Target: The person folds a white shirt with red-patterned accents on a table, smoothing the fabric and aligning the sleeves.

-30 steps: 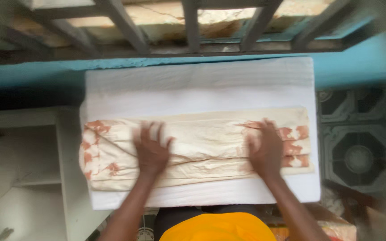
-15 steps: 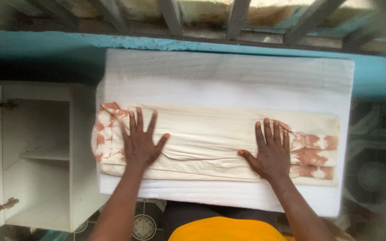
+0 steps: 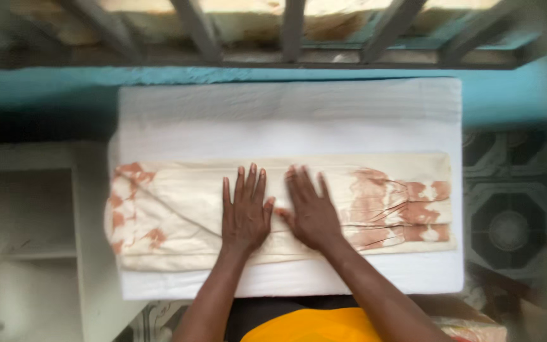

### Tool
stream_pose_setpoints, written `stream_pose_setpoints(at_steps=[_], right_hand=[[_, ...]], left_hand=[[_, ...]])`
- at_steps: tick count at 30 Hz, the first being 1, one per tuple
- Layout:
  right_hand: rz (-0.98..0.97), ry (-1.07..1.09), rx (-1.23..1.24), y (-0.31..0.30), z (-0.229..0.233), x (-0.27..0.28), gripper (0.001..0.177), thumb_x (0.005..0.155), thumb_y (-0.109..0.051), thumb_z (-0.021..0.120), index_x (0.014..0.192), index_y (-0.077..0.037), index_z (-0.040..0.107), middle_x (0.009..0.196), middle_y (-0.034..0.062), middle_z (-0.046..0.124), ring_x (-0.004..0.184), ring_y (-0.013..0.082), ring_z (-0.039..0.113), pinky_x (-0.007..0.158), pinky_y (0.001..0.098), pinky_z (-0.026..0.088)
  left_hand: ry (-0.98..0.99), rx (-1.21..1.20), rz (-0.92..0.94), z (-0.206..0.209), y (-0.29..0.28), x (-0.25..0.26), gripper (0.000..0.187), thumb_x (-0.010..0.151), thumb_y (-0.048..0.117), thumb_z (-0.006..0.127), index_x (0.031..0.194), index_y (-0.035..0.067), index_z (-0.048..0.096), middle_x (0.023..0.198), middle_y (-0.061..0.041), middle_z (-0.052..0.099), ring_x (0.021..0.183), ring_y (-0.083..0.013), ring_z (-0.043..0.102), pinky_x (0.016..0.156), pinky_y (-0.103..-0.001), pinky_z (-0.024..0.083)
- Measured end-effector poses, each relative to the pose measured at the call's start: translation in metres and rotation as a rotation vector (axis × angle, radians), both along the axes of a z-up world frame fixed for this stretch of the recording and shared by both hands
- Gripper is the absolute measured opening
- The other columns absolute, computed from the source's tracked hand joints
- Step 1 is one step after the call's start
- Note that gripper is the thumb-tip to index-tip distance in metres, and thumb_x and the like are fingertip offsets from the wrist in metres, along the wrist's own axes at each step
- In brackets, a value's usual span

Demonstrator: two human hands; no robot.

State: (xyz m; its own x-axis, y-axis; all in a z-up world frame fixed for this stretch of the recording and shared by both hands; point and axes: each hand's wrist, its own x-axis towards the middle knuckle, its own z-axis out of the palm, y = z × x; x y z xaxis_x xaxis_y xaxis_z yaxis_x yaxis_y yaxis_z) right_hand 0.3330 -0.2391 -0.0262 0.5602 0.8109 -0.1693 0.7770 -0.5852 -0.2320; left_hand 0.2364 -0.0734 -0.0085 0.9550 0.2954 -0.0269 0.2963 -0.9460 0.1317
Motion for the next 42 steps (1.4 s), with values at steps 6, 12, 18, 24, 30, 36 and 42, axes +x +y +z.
stream_pose_setpoints(at_steps=[6, 12, 18, 24, 30, 36, 42], right_hand=[[-0.064, 0.072, -0.02, -0.047, -0.018, 0.032, 0.108, 0.087, -0.084, 0.029, 0.16, -0.005, 0.01, 0.168, 0.0139, 0.008, 0.153, 0.025, 0.006, 0.12, 0.0482, -0.002], [-0.311, -0.139, -0.114, -0.116, -0.006, 0.06, 0.117, 0.082, -0.092, 0.022, 0.161, -0.007, 0.013, 0.167, 0.0133, 0.014, 0.157, 0.0257, 0.005, 0.126, 0.0514, -0.003], [-0.306, -0.156, -0.067, -0.115, -0.004, 0.061, 0.116, 0.083, -0.089, 0.029, 0.16, -0.003, 0.02, 0.168, 0.0159, 0.02, 0.157, 0.0289, 0.011, 0.125, 0.054, 0.003], [-0.307, -0.163, -0.034, -0.115, -0.002, 0.06, 0.114, 0.085, -0.089, 0.028, 0.159, -0.002, 0.024, 0.167, 0.0169, 0.022, 0.158, 0.0291, 0.011, 0.126, 0.0547, 0.003], [-0.367, -0.16, -0.231, -0.101, 0.004, 0.06, 0.105, 0.094, -0.081, 0.029, 0.161, 0.0, 0.019, 0.169, 0.0182, 0.017, 0.158, 0.0299, 0.008, 0.123, 0.0583, 0.0], [-0.084, 0.014, -0.008, 0.013, 0.001, 0.021, 0.093, 0.098, -0.068, 0.032, 0.161, -0.003, 0.012, 0.169, 0.0138, 0.012, 0.157, 0.0245, 0.007, 0.125, 0.0509, -0.002], [0.002, -0.043, -0.118, 0.022, -0.013, 0.029, 0.091, 0.098, -0.075, 0.019, 0.162, -0.012, 0.001, 0.17, 0.005, 0.003, 0.157, 0.0186, 0.003, 0.126, 0.0441, -0.004]], left_hand=[[0.023, -0.057, -0.01, -0.012, -0.014, 0.007, 0.072, 0.105, 0.057, 0.028, 0.163, 0.016, 0.021, 0.171, -0.008, 0.018, 0.158, -0.0278, 0.011, 0.127, -0.053, 0.004], [0.092, 0.007, 0.014, -0.001, -0.013, 0.013, 0.075, 0.103, 0.063, 0.022, 0.163, 0.018, 0.019, 0.171, -0.006, 0.014, 0.157, -0.0257, 0.008, 0.127, -0.052, 0.003], [0.762, 0.01, 0.04, 0.024, 0.051, 0.005, 0.094, 0.083, 0.086, 0.012, 0.161, 0.037, -0.004, 0.169, -0.007, -0.012, 0.155, -0.0288, -0.01, 0.119, -0.056, -0.012], [0.639, 0.15, 0.265, 0.019, 0.153, -0.053, 0.096, 0.084, 0.088, 0.006, 0.162, 0.032, -0.004, 0.169, -0.006, -0.012, 0.154, -0.0286, -0.01, 0.117, -0.054, -0.014], [0.307, 0.202, 0.331, 0.009, 0.138, -0.045, 0.087, 0.1, 0.071, 0.011, 0.162, 0.011, 0.007, 0.17, -0.012, -0.001, 0.157, -0.0286, -0.004, 0.12, -0.06, -0.011], [0.109, -0.021, 0.001, -0.007, 0.027, 0.009, 0.068, 0.107, 0.05, 0.014, 0.162, 0.01, 0.014, 0.171, -0.006, 0.011, 0.157, -0.0238, 0.005, 0.125, -0.053, -0.004], [0.172, 0.009, 0.001, -0.015, 0.01, 0.022, 0.062, 0.107, 0.045, 0.015, 0.161, 0.016, 0.017, 0.17, -0.001, 0.017, 0.157, -0.0205, 0.008, 0.127, -0.051, 0.0]])
